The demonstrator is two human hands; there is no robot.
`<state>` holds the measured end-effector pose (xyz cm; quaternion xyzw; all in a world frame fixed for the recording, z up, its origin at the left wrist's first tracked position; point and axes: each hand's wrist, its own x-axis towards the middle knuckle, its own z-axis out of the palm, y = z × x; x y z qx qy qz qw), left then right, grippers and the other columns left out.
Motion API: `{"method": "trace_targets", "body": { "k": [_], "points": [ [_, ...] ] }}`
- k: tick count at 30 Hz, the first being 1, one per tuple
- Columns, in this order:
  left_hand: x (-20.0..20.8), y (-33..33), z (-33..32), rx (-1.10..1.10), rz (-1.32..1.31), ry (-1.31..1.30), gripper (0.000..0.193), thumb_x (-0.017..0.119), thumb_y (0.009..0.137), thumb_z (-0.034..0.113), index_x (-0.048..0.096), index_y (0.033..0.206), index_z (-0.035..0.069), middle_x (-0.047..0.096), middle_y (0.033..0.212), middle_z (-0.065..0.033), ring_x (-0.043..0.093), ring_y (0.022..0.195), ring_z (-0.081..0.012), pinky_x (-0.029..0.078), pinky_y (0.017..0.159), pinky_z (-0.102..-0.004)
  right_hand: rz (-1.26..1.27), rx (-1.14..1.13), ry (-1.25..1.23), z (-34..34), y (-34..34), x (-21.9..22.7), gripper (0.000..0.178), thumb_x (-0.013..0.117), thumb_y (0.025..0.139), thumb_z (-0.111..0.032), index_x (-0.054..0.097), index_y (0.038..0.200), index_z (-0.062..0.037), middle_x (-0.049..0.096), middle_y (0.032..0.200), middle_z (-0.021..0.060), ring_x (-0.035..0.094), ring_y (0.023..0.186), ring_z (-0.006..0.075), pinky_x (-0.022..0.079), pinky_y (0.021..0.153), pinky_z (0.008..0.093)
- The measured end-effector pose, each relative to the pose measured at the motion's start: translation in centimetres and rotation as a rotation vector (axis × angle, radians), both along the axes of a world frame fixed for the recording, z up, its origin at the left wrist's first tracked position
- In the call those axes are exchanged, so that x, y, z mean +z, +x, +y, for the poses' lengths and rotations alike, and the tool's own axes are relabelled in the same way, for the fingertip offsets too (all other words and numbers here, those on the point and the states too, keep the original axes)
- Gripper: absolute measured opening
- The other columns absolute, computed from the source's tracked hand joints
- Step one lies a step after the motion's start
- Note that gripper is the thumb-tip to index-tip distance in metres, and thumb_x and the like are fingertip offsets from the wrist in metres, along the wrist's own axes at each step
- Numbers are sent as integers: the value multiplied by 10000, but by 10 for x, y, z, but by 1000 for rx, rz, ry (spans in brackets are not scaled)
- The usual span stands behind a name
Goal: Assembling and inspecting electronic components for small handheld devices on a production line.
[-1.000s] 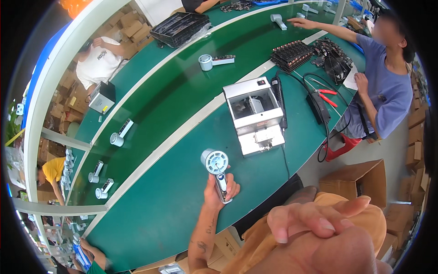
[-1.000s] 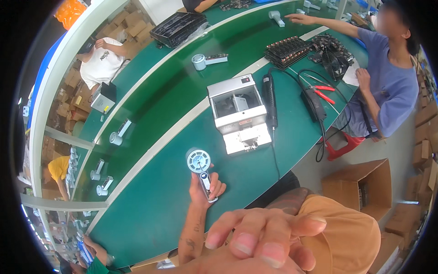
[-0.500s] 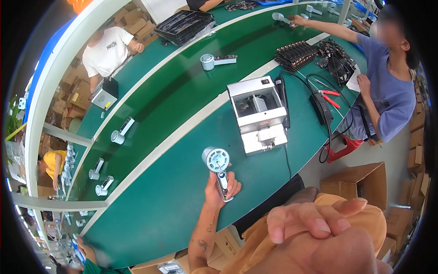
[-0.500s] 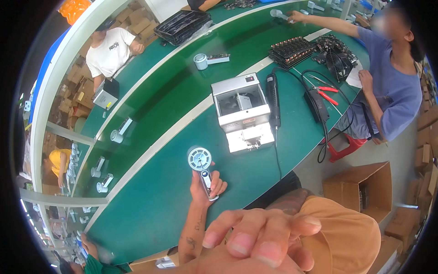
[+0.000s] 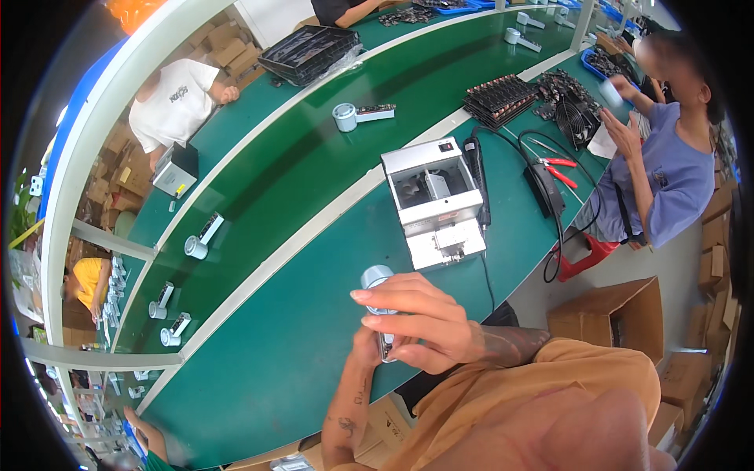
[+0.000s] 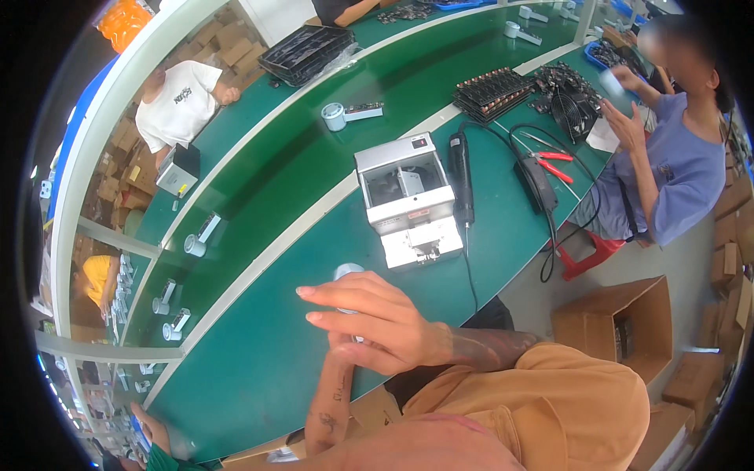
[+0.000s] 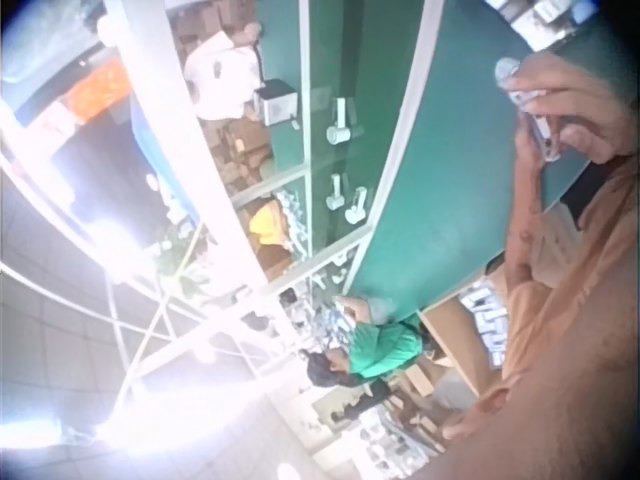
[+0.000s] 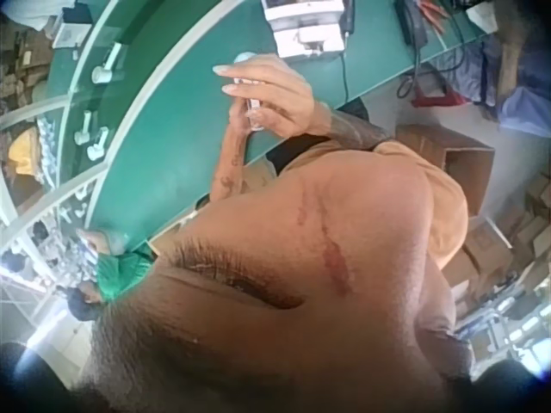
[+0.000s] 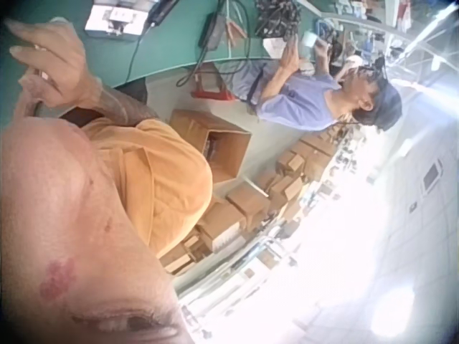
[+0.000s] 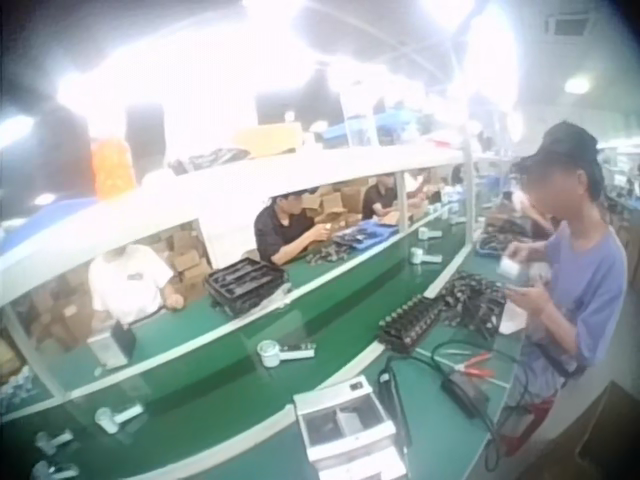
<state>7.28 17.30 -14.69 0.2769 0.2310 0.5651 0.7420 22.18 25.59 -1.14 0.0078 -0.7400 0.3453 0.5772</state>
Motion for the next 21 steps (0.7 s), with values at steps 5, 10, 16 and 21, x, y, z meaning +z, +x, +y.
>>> {"method": "trace_targets", "body": {
  "k": [5, 10, 16, 21],
  "points": [
    [12, -1, -2, -79, -67, 54, 662, 436, 1000, 684, 578, 779, 76, 550, 597, -36, 466, 436, -127, 368, 474, -268, -151, -101, 49, 4, -9, -8, 355, 669, 949, -203, 674, 1222, 23, 589, 1418, 239, 629, 1194, 393, 484, 975, 491],
    [22, -1, 6, -222, -197, 126, 637, 481, 991, 671, 581, 800, 72, 544, 589, -28, 468, 431, -125, 373, 487, -277, -415, -155, 50, 16, -15, -27, 242, 727, 897, -189, 709, 1073, -23, 665, 1258, 149, 640, 1076, 337, 505, 908, 430],
    [22, 3, 4, -159, -185, 80, 592, 545, 984, 630, 578, 815, 63, 533, 574, -18, 462, 417, -123, 367, 491, -291, -357, -177, -22, 22, -24, -44, 127, 704, 920, -132, 701, 1017, -51, 667, 1106, 95, 624, 1008, 290, 507, 859, 407],
    [15, 0, 3, -184, -189, 111, 536, 585, 988, 569, 576, 819, 61, 519, 564, -10, 473, 412, -123, 368, 493, -294, -319, -201, -47, 18, -29, -46, 99, 684, 923, -91, 702, 1012, -51, 658, 1047, 80, 612, 928, 287, 502, 819, 408]
  ]
}}
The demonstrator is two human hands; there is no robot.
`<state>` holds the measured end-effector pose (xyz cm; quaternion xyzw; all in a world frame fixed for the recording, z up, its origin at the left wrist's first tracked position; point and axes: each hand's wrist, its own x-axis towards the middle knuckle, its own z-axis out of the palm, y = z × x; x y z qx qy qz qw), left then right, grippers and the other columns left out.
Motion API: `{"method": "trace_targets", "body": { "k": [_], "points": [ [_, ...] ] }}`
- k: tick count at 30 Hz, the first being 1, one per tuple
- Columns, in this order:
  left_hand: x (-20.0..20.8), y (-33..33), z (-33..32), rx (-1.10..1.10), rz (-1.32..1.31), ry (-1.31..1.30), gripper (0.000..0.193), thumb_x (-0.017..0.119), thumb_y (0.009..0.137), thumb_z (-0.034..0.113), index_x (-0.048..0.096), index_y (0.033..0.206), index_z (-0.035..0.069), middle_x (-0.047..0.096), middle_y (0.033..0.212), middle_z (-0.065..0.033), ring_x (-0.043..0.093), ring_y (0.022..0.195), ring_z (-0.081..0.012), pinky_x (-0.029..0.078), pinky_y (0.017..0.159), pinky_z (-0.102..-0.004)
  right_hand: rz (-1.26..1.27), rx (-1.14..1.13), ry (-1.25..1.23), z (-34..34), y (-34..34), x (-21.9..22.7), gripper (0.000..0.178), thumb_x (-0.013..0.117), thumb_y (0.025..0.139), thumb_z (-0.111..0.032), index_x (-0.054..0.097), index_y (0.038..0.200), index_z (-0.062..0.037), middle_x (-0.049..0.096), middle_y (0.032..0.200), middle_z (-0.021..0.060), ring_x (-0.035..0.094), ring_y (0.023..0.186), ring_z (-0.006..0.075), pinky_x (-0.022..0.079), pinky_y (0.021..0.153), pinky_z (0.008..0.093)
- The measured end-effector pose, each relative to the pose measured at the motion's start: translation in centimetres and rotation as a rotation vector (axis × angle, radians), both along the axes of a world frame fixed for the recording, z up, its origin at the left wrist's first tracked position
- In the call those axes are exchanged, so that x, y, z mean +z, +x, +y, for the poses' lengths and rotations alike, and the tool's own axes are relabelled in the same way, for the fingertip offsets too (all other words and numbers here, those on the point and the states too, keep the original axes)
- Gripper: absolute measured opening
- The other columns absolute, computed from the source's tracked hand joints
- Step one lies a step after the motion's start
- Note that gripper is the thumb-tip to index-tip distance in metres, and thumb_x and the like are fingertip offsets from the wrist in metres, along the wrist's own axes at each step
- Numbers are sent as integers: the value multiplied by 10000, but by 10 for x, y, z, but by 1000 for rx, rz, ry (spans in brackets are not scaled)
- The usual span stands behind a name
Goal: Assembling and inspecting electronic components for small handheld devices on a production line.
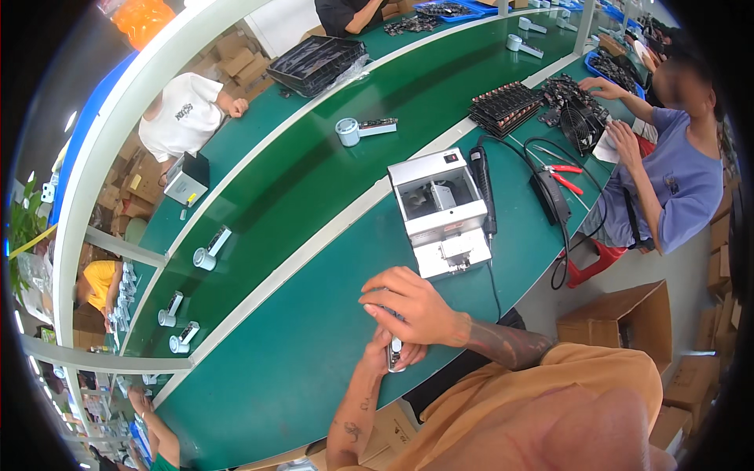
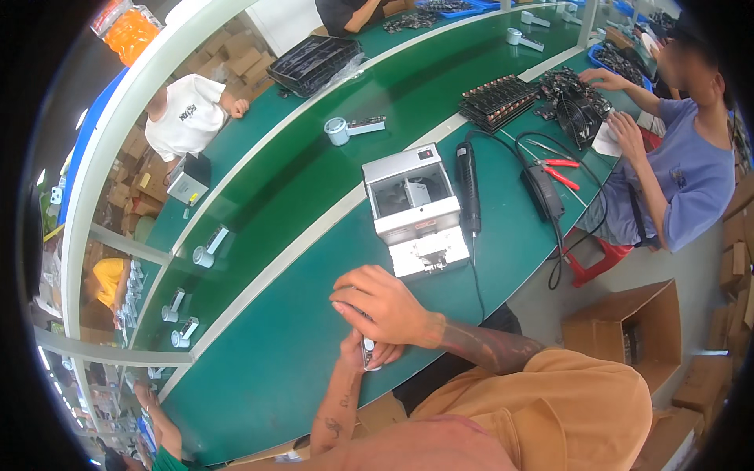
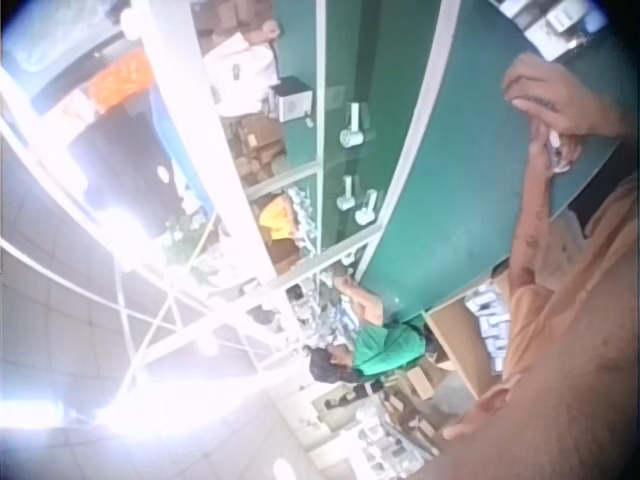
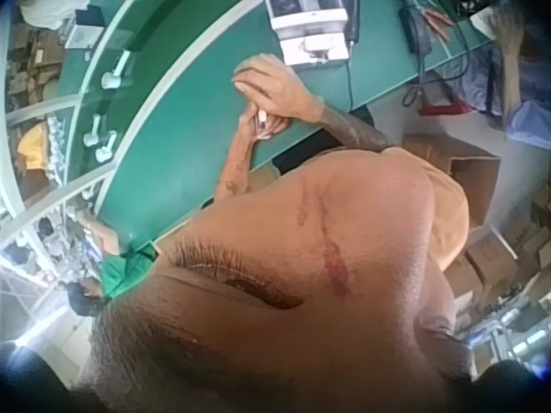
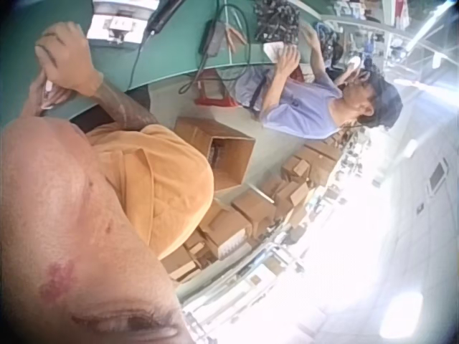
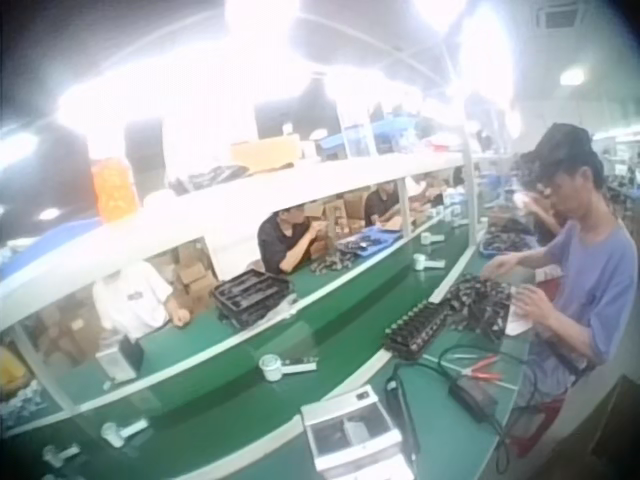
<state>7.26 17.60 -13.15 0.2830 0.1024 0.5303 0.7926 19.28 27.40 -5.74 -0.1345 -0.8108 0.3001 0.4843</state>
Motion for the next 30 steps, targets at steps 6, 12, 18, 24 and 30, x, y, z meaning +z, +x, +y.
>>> {"method": "trace_targets", "body": {
  "k": [6, 12, 18, 24, 30],
  "points": [
    [4, 2, 3, 77, 24, -88, 500, 573, 1006, 539, 582, 899, 50, 552, 620, -9, 482, 417, -117, 394, 525, -304, -2, 1, -29, 8, -1, -11, 107, 668, 927, -81, 702, 1022, -43, 665, 1043, 86, 610, 908, 281, 505, 796, 389],
    [4, 2, 2, 78, 2, -97, 456, 618, 996, 491, 582, 978, 37, 558, 633, -8, 495, 426, -119, 410, 545, -319, 23, -8, -22, 8, -1, -13, 111, 659, 929, -82, 706, 1022, -42, 679, 1044, 86, 618, 903, 275, 511, 781, 385],
    [15, -4, -1, 2, 162, -143, 278, 744, 883, 223, 580, 1000, 32, 566, 635, -20, 522, 440, -138, 432, 569, -335, 77, 71, -42, 7, 3, -12, 226, 682, 908, -112, 690, 1117, -26, 651, 1174, 121, 623, 1024, 311, 513, 885, 396],
    [7, 2, -6, -106, 67, -49, 290, 746, 844, 189, 573, 1001, 18, 574, 641, -63, 573, 493, -192, 466, 601, -364, 416, 364, -315, 4, 10, -35, 601, 691, 868, -231, 542, 1399, 7, 512, 1411, 223, 593, 1220, 337, 490, 1036, 425],
    [9, -3, -8, -106, 138, -111, 269, 743, 874, 211, 572, 1000, 45, 561, 650, -61, 592, 529, -206, 494, 628, -393, 200, 563, -445, 8, 10, -46, 685, 665, 884, -290, 471, 1473, 1, 490, 1412, 232, 580, 1248, 339, 464, 1073, 446]
  ]
}}
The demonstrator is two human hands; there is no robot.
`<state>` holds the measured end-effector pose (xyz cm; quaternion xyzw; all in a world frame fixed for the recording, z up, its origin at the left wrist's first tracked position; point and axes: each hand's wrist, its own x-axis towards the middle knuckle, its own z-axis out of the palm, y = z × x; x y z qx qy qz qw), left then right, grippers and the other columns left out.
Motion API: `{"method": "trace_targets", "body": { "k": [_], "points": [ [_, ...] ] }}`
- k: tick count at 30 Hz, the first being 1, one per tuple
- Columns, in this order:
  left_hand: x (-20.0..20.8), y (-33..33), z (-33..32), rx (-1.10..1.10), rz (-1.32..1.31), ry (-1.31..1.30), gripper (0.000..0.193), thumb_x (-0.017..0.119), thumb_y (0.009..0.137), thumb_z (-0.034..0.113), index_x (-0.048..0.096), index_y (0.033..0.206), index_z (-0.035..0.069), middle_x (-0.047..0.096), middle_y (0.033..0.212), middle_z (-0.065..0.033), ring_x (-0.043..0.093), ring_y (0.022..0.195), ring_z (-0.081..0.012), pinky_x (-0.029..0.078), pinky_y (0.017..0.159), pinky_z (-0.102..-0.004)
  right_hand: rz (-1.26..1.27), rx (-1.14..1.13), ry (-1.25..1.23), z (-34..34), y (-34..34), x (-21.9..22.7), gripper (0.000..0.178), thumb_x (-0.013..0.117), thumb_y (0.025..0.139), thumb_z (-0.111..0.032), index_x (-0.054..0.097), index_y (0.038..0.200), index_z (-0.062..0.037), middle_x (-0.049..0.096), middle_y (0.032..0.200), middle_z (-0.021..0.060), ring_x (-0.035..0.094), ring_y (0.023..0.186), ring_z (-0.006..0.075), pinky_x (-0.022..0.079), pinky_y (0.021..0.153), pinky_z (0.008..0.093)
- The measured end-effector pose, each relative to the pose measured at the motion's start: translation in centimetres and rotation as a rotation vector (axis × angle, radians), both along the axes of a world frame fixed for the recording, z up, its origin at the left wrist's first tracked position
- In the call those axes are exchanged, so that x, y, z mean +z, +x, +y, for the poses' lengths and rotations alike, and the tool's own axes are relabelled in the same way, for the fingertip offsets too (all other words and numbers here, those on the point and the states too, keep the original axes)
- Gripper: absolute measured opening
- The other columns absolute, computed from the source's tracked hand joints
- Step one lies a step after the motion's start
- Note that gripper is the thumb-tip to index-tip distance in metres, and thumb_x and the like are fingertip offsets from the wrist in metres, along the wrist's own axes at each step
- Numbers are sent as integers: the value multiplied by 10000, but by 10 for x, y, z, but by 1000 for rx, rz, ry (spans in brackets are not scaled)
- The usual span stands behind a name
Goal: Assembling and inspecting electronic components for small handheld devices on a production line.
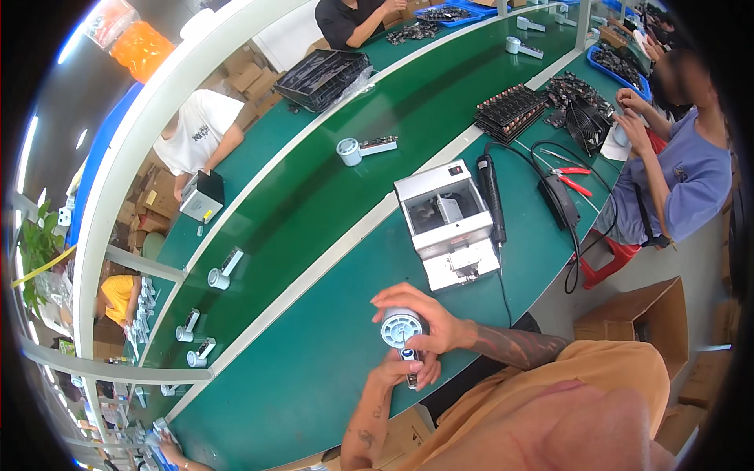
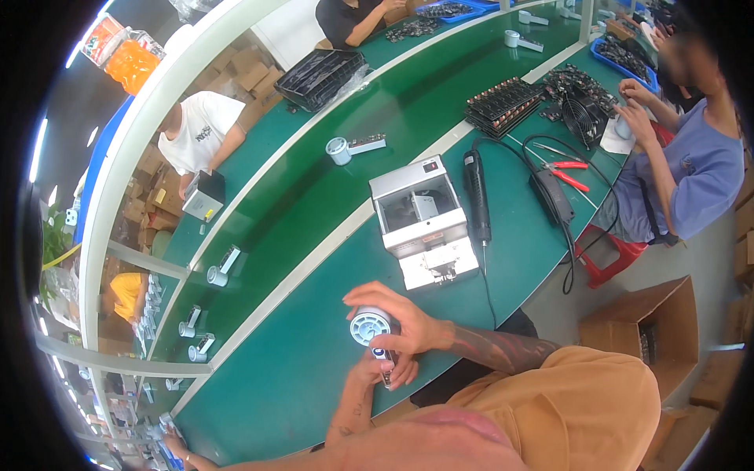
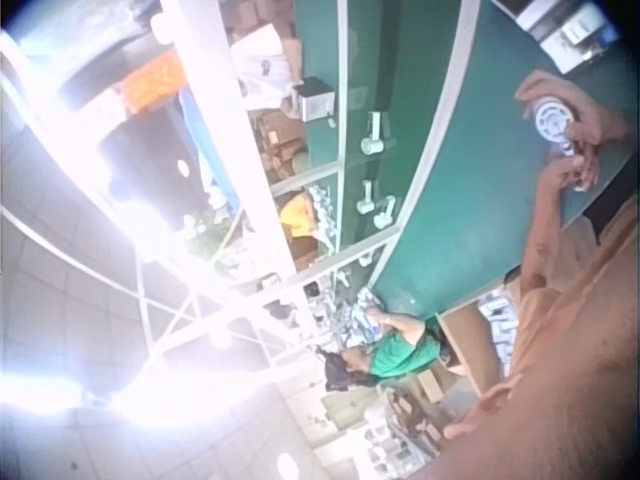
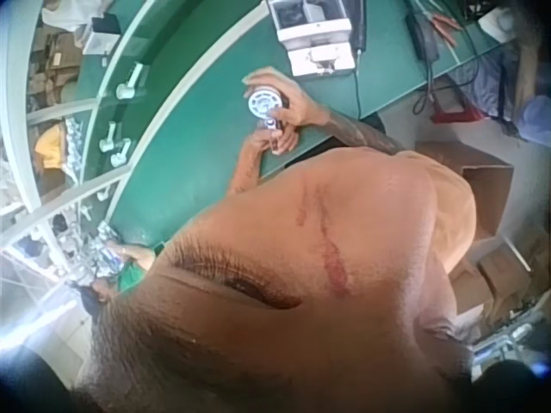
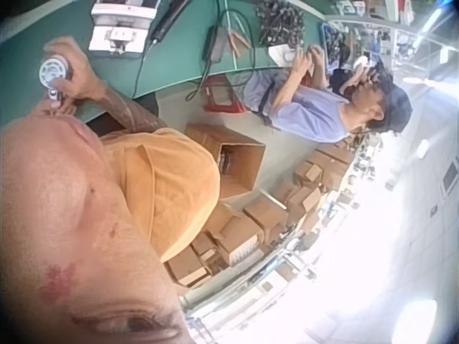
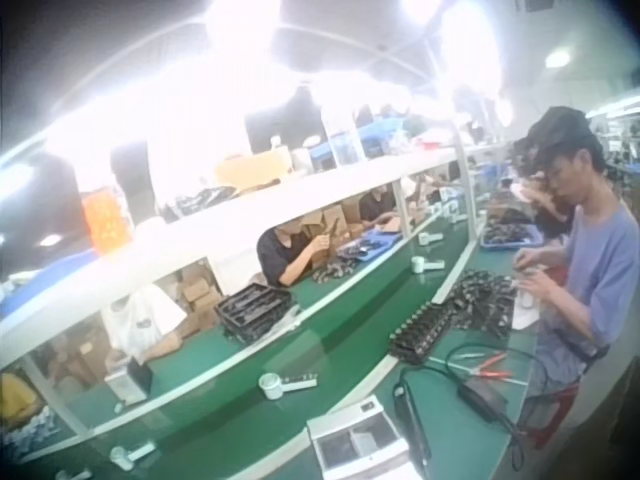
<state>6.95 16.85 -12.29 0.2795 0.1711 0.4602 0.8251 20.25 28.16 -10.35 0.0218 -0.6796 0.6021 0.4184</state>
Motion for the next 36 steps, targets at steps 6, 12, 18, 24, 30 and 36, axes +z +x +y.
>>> {"method": "trace_targets", "body": {
  "k": [6, 12, 18, 24, 30, 36],
  "points": [
    [-3, 6, -1, 19, 4, 67, 225, 722, 911, 225, 572, 949, 61, 557, 643, -52, 581, 559, -190, 484, 620, -385, -3, -34, -96, -4, 0, 1, 544, 640, 974, -243, 502, 1440, 3, 544, 1355, 180, 566, 1221, 269, 456, 1044, 378],
    [2, 5, 4, 34, 77, 101, 250, 747, 902, 248, 574, 878, 69, 549, 642, -40, 578, 592, -180, 484, 628, -367, -81, 27, -179, -1, 2, 7, 538, 571, 1002, -314, 503, 1425, 12, 610, 1280, 172, 588, 1149, 253, 474, 998, 375],
    [-6, 8, 3, 73, 148, 63, 328, 795, 857, 315, 592, 896, 61, 553, 635, -46, 577, 582, -191, 455, 624, -364, -29, 78, -170, 1, 3, 5, 459, 568, 1030, -260, 522, 1408, -4, 602, 1274, 154, 587, 1177, 241, 468, 1025, 367],
    [-5, 4, 5, 58, 104, 86, 264, 787, 872, 220, 591, 962, 68, 576, 685, -55, 591, 618, -187, 497, 641, -379, -39, 96, -184, 0, 2, 7, 455, 569, 1029, -272, 533, 1391, 2, 593, 1272, 158, 576, 1186, 242, 457, 1033, 370],
    [4, 6, 6, 82, 128, 44, 268, 783, 870, 203, 579, 981, 69, 584, 718, -55, 595, 642, -184, 510, 665, -373, -14, 87, -223, 0, 3, 7, 446, 571, 1027, -271, 542, 1382, -1, 596, 1252, 151, 575, 1169, 241, 454, 1026, 366],
    [1, 7, -1, 119, 197, -6, 326, 796, 859, 253, 595, 1030, 61, 584, 747, -53, 600, 707, -191, 487, 695, -384, -75, 85, -202, -2, 3, 8, 444, 557, 1013, -251, 544, 1364, 22, 599, 1258, 175, 581, 1142, 257, 469, 994, 376]
  ]
}}
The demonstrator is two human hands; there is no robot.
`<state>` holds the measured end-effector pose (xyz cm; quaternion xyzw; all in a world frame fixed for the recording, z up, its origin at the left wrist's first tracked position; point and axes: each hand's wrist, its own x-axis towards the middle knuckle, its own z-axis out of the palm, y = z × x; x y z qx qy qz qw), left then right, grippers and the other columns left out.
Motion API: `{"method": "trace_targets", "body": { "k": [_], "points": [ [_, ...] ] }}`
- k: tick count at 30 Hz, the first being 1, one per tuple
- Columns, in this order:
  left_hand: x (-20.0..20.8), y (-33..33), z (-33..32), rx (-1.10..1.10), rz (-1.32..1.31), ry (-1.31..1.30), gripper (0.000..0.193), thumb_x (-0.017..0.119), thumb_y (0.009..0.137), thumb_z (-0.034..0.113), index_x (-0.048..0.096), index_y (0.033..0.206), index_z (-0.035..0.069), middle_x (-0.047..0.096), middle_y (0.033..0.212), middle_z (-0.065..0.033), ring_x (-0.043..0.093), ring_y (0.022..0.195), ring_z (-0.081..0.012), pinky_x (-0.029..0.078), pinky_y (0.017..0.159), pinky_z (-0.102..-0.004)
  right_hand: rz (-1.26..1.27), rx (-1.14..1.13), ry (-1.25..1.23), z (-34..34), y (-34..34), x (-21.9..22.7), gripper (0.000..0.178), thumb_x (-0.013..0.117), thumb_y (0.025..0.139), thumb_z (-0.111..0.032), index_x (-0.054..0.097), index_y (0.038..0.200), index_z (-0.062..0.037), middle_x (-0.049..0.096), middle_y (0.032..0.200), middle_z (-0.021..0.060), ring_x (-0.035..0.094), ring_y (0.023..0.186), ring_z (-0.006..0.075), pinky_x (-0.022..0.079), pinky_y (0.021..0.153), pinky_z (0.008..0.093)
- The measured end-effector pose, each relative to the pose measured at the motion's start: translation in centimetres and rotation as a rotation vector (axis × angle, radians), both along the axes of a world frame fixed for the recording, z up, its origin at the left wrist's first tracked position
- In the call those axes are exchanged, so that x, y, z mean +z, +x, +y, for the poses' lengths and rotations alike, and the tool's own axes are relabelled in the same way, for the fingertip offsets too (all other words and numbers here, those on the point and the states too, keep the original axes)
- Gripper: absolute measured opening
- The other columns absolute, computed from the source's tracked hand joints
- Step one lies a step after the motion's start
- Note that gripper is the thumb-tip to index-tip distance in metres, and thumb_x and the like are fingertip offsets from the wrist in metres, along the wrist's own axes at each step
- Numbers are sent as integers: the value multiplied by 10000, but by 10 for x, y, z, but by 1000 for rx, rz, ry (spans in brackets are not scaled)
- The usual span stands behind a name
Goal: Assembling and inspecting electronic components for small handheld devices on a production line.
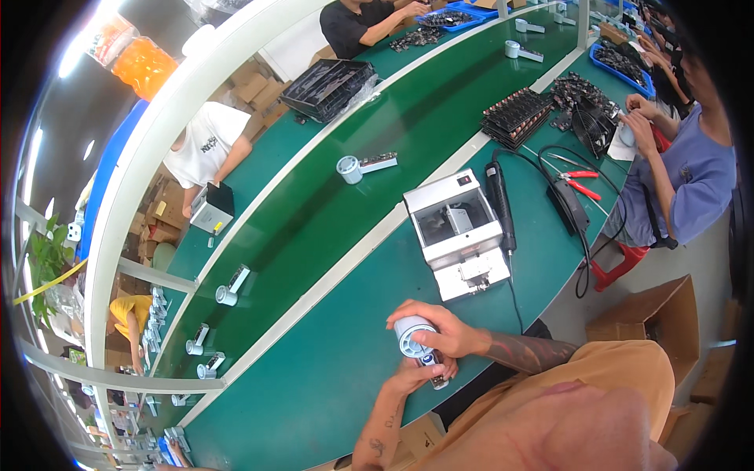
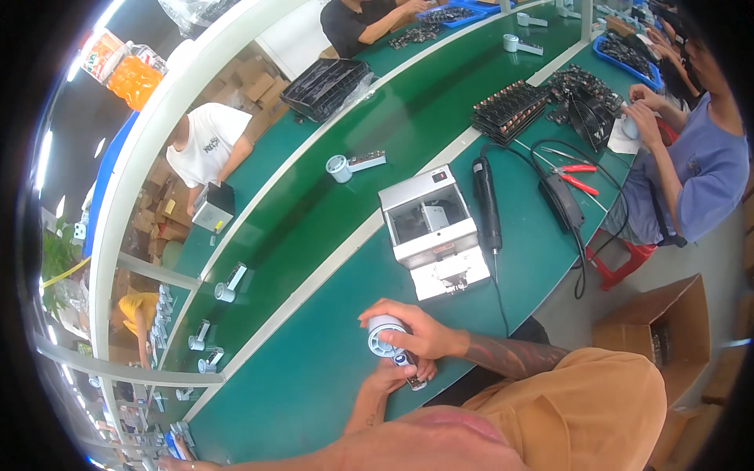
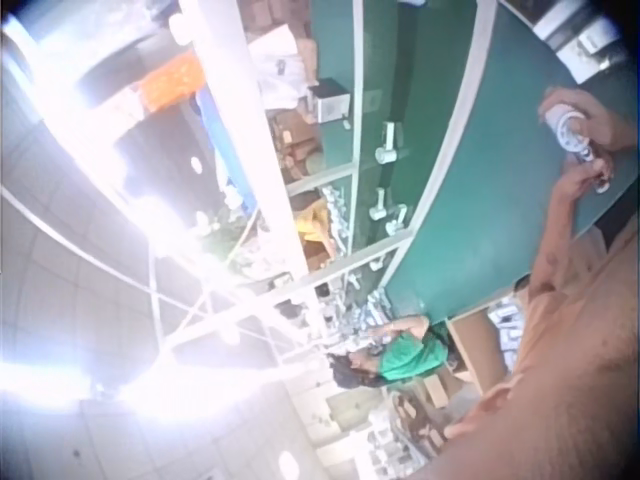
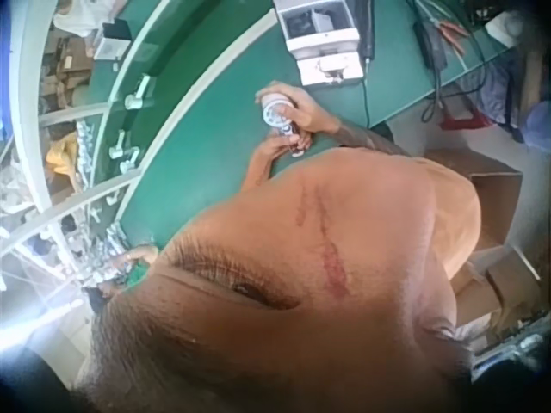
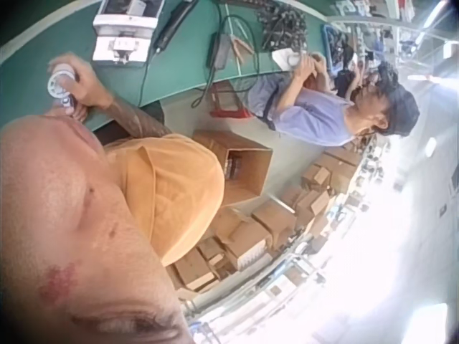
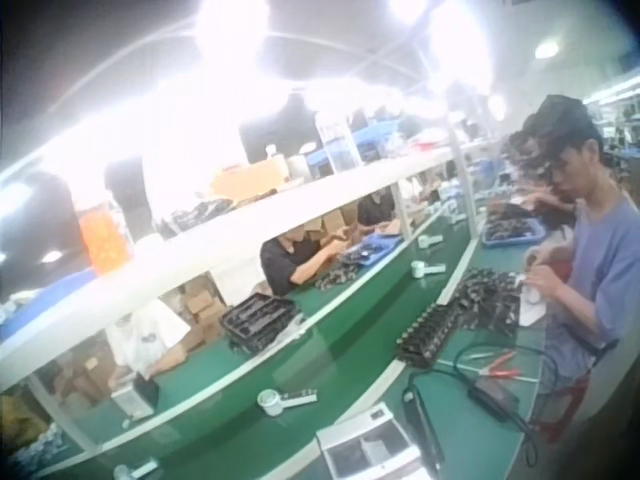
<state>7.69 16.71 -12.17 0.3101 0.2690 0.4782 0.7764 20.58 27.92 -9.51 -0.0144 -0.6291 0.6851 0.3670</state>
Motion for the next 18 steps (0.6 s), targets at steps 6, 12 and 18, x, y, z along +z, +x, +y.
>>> {"method": "trace_targets", "body": {
  "k": [6, 12, 18],
  "points": [
    [3, -1, 4, 1, 10, -9, 290, 774, 873, 241, 592, 1026, 75, 575, 774, -51, 585, 747, -194, 482, 720, -393, 18, -7, -35, 3, -2, 0, 400, 576, 1024, -204, 551, 1371, -6, 605, 1241, 133, 577, 1166, 218, 461, 1015, 360],
    [3, 3, -2, 39, -56, -61, 280, 758, 877, 228, 586, 1034, 70, 567, 774, -52, 577, 747, -200, 476, 740, -399, -25, -1, -71, -2, 0, 2, 426, 553, 1023, -235, 549, 1361, 23, 599, 1245, 161, 581, 1152, 237, 469, 1001, 359],
    [1, 0, 0, 36, -59, -54, 291, 753, 867, 248, 583, 1021, 68, 555, 765, -55, 571, 738, -210, 472, 738, -405, -34, 2, -123, -1, -5, 1, 419, 545, 1026, -231, 550, 1365, 14, 598, 1252, 157, 581, 1147, 238, 460, 1011, 360]
  ]
}}
